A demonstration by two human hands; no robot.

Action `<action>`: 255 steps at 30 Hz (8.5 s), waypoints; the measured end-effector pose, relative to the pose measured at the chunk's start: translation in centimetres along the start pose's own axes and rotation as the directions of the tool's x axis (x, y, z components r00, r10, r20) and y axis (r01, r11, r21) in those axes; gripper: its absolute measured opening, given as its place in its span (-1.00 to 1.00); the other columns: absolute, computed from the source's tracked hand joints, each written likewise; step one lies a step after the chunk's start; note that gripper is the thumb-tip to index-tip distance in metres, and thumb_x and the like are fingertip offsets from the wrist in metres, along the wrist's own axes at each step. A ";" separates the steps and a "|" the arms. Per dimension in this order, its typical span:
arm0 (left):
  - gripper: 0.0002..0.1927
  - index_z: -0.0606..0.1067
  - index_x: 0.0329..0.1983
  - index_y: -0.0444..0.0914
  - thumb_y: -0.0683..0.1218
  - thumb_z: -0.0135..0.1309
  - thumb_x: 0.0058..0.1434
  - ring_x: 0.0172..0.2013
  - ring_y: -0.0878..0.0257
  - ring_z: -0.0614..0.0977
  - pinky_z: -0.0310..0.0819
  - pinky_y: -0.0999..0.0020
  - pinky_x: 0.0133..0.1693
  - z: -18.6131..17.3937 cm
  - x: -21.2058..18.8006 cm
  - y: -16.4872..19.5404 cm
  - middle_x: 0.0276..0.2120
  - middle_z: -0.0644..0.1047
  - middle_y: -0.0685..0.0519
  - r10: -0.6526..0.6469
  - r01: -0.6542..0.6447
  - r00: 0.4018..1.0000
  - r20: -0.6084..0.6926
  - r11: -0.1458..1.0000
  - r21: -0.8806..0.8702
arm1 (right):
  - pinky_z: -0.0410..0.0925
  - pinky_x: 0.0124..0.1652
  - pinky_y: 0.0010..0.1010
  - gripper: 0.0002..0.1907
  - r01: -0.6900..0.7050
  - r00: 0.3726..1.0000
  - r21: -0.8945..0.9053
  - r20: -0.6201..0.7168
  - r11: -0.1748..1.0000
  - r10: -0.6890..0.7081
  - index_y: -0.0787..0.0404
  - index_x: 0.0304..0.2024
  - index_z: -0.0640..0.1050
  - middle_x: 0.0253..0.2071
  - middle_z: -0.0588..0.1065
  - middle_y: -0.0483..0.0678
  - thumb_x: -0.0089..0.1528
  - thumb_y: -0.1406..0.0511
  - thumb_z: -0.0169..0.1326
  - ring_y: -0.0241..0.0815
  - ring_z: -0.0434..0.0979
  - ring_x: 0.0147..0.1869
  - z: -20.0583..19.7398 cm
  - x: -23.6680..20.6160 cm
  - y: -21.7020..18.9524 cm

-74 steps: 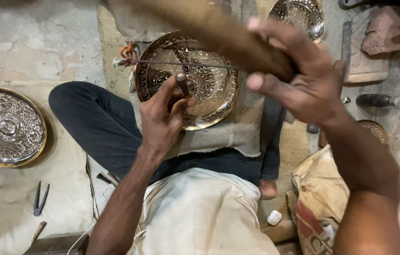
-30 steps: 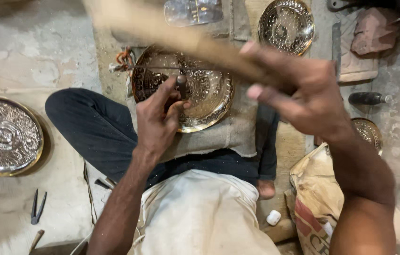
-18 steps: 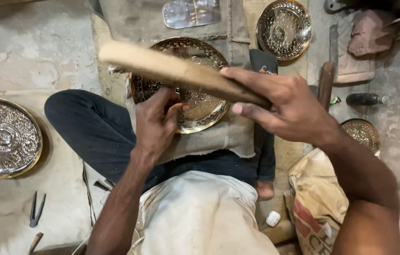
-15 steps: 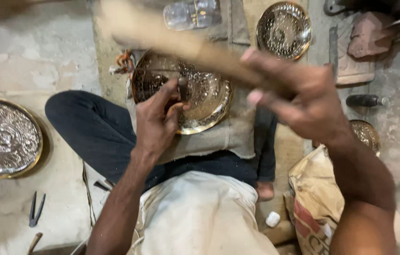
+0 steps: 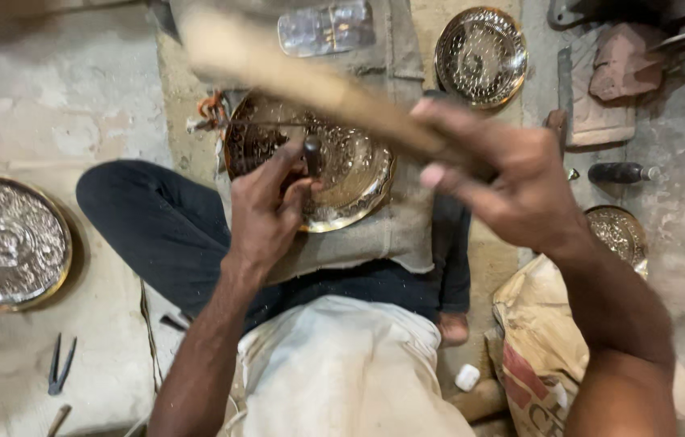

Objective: The person sits on the floor and uses a chisel and wooden mallet to engrave a decorative pattern into a brass plate. They repeatedly strike the chisel to create indentations in the metal surface.

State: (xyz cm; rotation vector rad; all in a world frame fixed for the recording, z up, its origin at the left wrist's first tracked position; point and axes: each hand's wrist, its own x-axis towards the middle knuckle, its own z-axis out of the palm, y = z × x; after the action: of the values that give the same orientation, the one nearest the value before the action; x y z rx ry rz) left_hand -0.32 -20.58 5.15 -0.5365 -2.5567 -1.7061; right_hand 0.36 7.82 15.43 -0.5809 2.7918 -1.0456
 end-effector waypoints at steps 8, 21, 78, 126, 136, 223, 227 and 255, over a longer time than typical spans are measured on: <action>-0.46 0.38 0.35 -0.15 -0.37 0.06 0.34 -0.13 0.20 0.78 0.78 0.39 -0.19 0.3 -0.2 -0.8 -0.09 0.67 -0.08 0.005 -0.004 1.000 0.017 1.000 -0.007 | 0.51 -0.28 -0.52 -0.46 0.108 0.994 0.272 -0.051 0.956 -0.098 0.09 0.50 0.24 -0.03 0.57 0.04 0.56 0.07 0.02 -0.36 0.68 -0.20 0.3 -0.4 -0.3; -0.67 0.49 0.03 -0.33 -0.45 0.02 0.25 -0.14 0.17 0.78 0.77 0.40 -0.18 -0.4 0.0 -0.5 -0.16 0.66 -0.12 -0.011 0.011 0.998 0.061 1.000 -0.003 | 0.52 -0.32 -0.44 -0.44 0.108 0.994 -0.018 0.006 0.994 -0.108 0.12 0.40 0.36 -0.18 0.62 -0.01 0.38 0.16 0.11 -0.28 0.60 -0.36 -0.1 -1.2 -0.8; -0.38 0.35 0.39 -0.16 -0.47 -0.08 0.31 -0.07 0.11 0.77 0.72 0.31 -0.05 1.0 -1.4 -1.2 -0.10 0.65 -0.14 -0.078 0.063 0.990 -0.117 0.989 -0.133 | 0.52 -0.24 -0.38 -0.47 0.051 0.995 -0.053 0.093 0.997 -0.046 0.05 0.38 0.42 -0.28 0.61 0.00 0.40 0.08 0.11 -0.30 0.58 -0.41 -1.0 1.8 -0.8; -0.46 0.30 0.39 -0.13 -0.35 0.07 0.40 -0.17 0.21 0.77 0.76 0.38 -0.19 1.8 -0.6 -1.9 -0.25 0.66 -0.05 -0.016 -0.004 0.984 -0.179 0.994 -0.107 | 0.43 -0.43 -0.45 -0.47 0.038 0.999 0.142 -0.005 0.989 -0.038 0.07 0.27 0.46 -0.34 0.59 -0.13 0.29 0.11 0.23 -0.35 0.53 -0.51 -1.2 3.1 -2.8; -0.49 0.32 0.37 -0.17 -0.38 -0.01 0.40 -0.14 0.21 0.77 0.76 0.40 -0.16 1.6 -0.6 -1.8 -0.18 0.67 -0.07 0.018 -0.030 0.988 -0.153 0.997 -0.073 | 0.50 -0.34 -0.41 -0.42 0.140 0.989 -0.010 -0.042 0.990 -0.140 0.14 0.31 0.44 -0.19 0.62 0.00 0.29 0.14 0.25 -0.26 0.58 -0.38 -0.6 1.9 -1.6; -0.44 0.39 0.36 -0.20 -0.39 0.04 0.30 -0.16 0.20 0.76 0.76 0.35 -0.14 -0.4 3.7 -1.7 -0.04 0.66 -0.08 0.251 -0.257 0.953 0.172 0.966 0.013 | 0.45 0.05 -0.55 -0.36 0.097 0.921 0.314 -0.388 0.944 0.034 0.17 0.41 0.37 0.11 0.57 0.07 0.35 0.25 0.32 -0.30 0.59 0.07 2.6 -3.1 0.9; -0.41 0.39 0.35 -0.20 -0.39 0.06 0.26 -0.20 0.19 0.75 0.74 0.32 -0.15 -0.7 3.7 -1.1 -0.09 0.65 -0.09 0.240 -0.247 0.955 0.176 0.969 0.019 | 0.49 0.05 -0.45 -0.35 0.041 0.977 0.105 -0.215 0.994 -0.017 0.23 0.39 0.43 0.07 0.61 0.15 0.28 0.30 0.33 -0.21 0.66 0.05 2.8 -3.4 1.5; -0.46 0.44 0.33 -0.13 -0.28 0.16 0.28 -0.32 0.19 0.71 0.68 0.30 -0.31 -0.5 4.0 -1.6 -0.07 0.66 -0.06 0.262 -0.281 0.948 0.184 0.956 0.086 | 0.39 -0.43 -0.54 -0.43 0.104 0.884 0.599 -0.422 0.794 0.203 -0.01 0.24 0.40 -0.28 0.58 -0.07 0.22 0.24 0.30 -0.39 0.55 -0.40 3.2 -3.4 1.1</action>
State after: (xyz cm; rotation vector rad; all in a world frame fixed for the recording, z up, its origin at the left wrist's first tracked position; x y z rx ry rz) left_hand -4.67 -20.51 4.78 -1.0149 -2.5198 -1.4747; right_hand 3.86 7.95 12.12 -0.1715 2.5184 -2.1958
